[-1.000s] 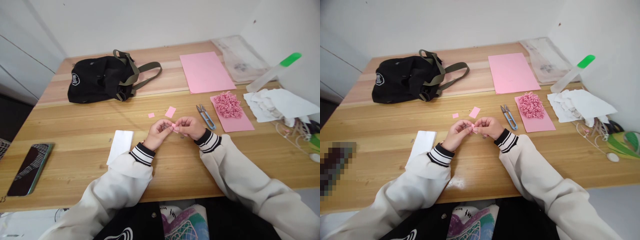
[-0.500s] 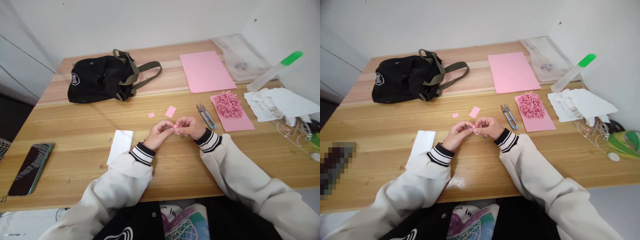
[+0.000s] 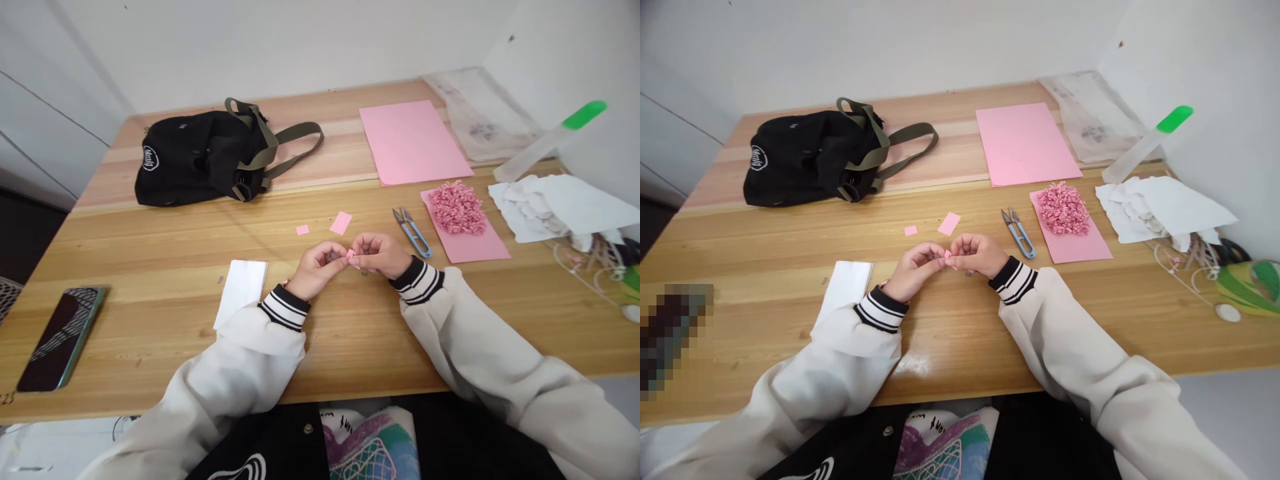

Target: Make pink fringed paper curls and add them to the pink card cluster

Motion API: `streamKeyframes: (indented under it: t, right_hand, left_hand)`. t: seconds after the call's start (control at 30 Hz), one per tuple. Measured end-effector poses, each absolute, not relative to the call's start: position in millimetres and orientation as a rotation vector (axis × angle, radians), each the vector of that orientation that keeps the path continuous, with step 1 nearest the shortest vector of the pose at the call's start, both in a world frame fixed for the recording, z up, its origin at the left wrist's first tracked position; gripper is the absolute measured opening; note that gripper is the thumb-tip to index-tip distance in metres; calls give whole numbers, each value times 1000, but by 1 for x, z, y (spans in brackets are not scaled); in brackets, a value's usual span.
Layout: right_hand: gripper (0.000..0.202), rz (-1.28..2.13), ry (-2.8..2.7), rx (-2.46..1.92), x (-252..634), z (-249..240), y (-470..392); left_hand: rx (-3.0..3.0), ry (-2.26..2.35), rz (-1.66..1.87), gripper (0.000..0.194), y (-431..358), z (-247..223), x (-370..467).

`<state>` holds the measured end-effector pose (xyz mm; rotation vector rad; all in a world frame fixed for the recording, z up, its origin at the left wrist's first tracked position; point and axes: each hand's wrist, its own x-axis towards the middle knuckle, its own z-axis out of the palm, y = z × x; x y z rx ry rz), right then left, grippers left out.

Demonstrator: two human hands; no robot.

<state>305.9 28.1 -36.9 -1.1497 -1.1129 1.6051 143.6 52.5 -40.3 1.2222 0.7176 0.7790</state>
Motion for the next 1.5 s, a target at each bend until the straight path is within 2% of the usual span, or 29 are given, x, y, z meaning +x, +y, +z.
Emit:
streamKeyframes:
  t: [0.17,0.57,0.97,1.5]
  right_hand:
    - [36,1636,-1078,-1124,305,-38,29]
    - [27,1629,-1059,-1072,306,-43,29]
    - [31,1627,-1138,-1194,305,-36,28]
    - [26,1610,-1148,-1168,302,-29,27]
  left_hand:
    - [1138,722,841,24,54,-40,144]
    - [1103,719,839,24,55,-43,143]
    - [1134,710,825,24,54,-38,144]
    - [1146,738,816,23,54,-39,143]
